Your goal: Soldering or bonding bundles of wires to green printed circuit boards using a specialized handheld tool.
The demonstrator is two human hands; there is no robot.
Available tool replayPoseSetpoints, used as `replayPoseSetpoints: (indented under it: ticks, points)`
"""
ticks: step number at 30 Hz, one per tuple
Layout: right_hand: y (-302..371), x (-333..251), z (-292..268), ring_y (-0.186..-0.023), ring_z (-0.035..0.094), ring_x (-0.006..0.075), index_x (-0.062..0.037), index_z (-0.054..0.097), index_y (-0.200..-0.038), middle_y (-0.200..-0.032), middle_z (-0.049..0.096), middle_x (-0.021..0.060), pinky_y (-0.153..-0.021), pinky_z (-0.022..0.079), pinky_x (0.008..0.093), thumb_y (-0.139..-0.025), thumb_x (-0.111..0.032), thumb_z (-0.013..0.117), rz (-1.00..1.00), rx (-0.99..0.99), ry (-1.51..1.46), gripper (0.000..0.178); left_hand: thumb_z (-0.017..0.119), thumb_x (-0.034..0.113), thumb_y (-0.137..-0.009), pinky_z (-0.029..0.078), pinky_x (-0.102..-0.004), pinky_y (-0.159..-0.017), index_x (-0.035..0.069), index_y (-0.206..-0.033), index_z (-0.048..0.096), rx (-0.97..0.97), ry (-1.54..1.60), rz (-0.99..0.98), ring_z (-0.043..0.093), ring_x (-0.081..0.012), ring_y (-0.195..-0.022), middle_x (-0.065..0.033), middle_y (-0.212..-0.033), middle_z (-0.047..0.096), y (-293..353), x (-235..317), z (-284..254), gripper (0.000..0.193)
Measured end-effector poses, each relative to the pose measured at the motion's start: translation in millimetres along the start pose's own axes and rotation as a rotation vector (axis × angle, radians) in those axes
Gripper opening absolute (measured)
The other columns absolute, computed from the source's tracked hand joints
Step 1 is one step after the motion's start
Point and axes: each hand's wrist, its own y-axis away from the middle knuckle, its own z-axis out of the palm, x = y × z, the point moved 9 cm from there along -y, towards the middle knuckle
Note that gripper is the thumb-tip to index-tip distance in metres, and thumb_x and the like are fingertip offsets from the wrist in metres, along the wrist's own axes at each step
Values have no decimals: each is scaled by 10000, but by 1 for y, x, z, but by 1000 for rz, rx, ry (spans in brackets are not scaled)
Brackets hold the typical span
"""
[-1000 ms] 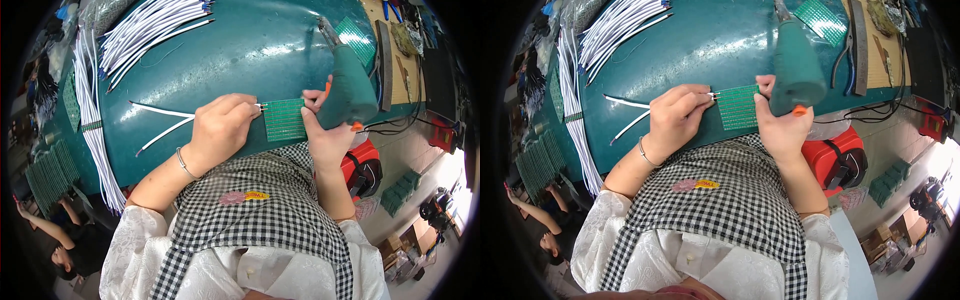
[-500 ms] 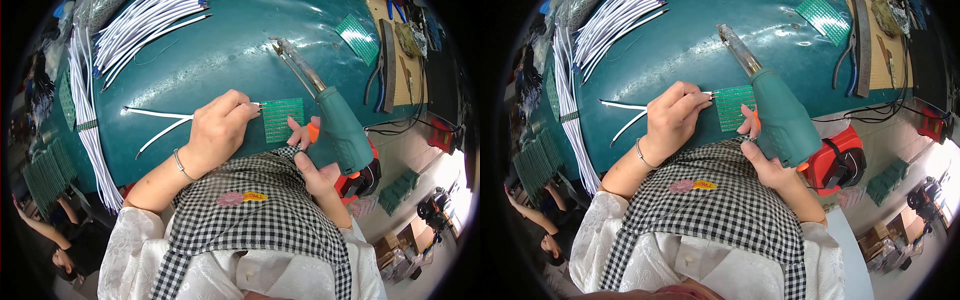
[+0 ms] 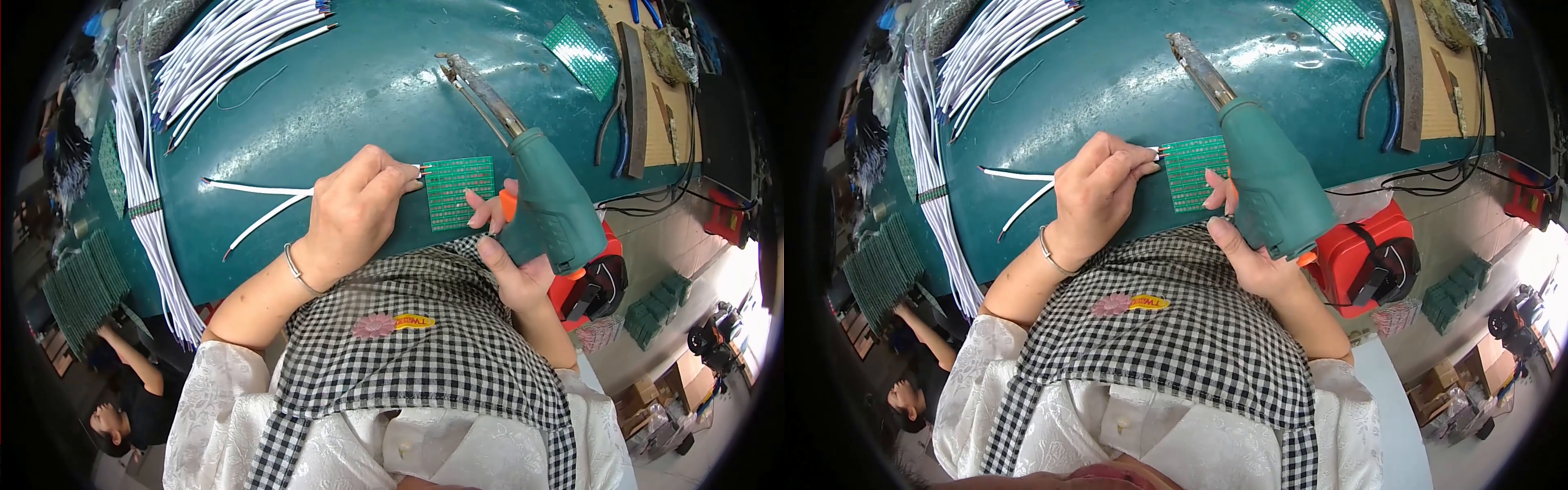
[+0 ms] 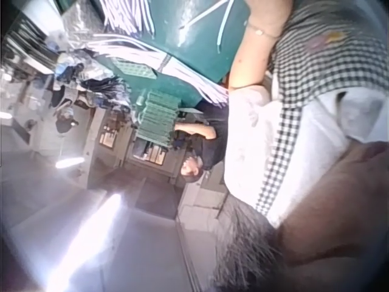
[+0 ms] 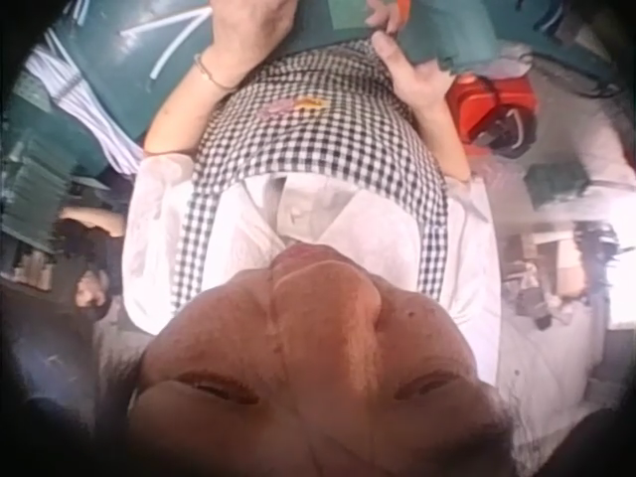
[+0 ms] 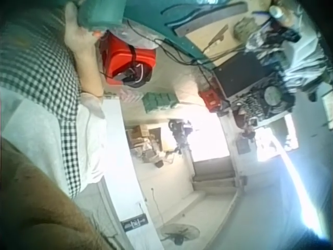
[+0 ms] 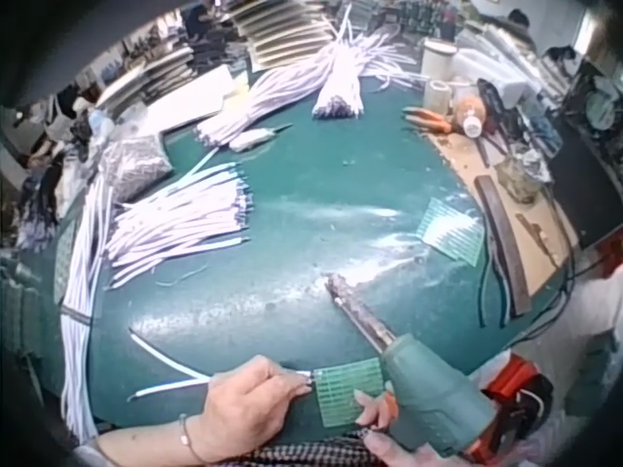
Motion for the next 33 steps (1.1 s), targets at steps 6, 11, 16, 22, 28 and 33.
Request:
replayPoseSetpoints:
  ticks: [6,11,16,22,28,33]
  points:
    - [0,-1,0,-929,563,222,27,408,-1402,-923,506,65,-1070,404,611,-871,-10,696,-16,-17,17,604,717,7,-718,467,-340,-477,71,-826,670,-26,-101,6,580,-204,-557,-41,-696,519,-3,3,0,134]
    - [1,-1,1,-943,568,219,30,406,-1407,-931,516,65,-1067,408,612,-863,13,693,-16,-31,59,615,720,3,-718,463,-343,-475,72,-809,670,-10,-72,-27,576,-205,-551,-39,-690,513,-2,1,1,125]
    - [3,3,-2,-949,568,220,34,405,-1411,-959,538,77,-1066,413,608,-868,14,689,-4,-37,61,613,783,-59,-671,480,-297,-499,42,-859,723,-54,-85,-19,584,-169,-568,-41,-690,548,-2,1,2,222]
    - [3,5,-1,-961,567,223,37,409,-1419,-1049,568,102,-1066,415,605,-871,24,679,-29,-85,90,611,778,-71,-678,483,-293,-505,32,-873,721,-23,-32,-12,588,-180,-570,-50,-693,551,-1,2,2,228]
    - [1,2,0,-966,567,228,39,400,-1433,-1116,564,110,-1069,409,610,-868,38,673,-73,-150,94,628,719,-3,-750,484,-344,-488,53,-853,687,-75,-22,-39,590,-226,-559,-58,-725,540,-7,3,2,122]
    - [0,0,0,-966,565,230,39,400,-1434,-1142,559,114,-1071,406,614,-864,48,668,-66,-154,77,630,754,-54,-717,515,-305,-545,38,-895,694,-151,-45,-30,643,-209,-637,-57,-788,625,-16,7,3,208]
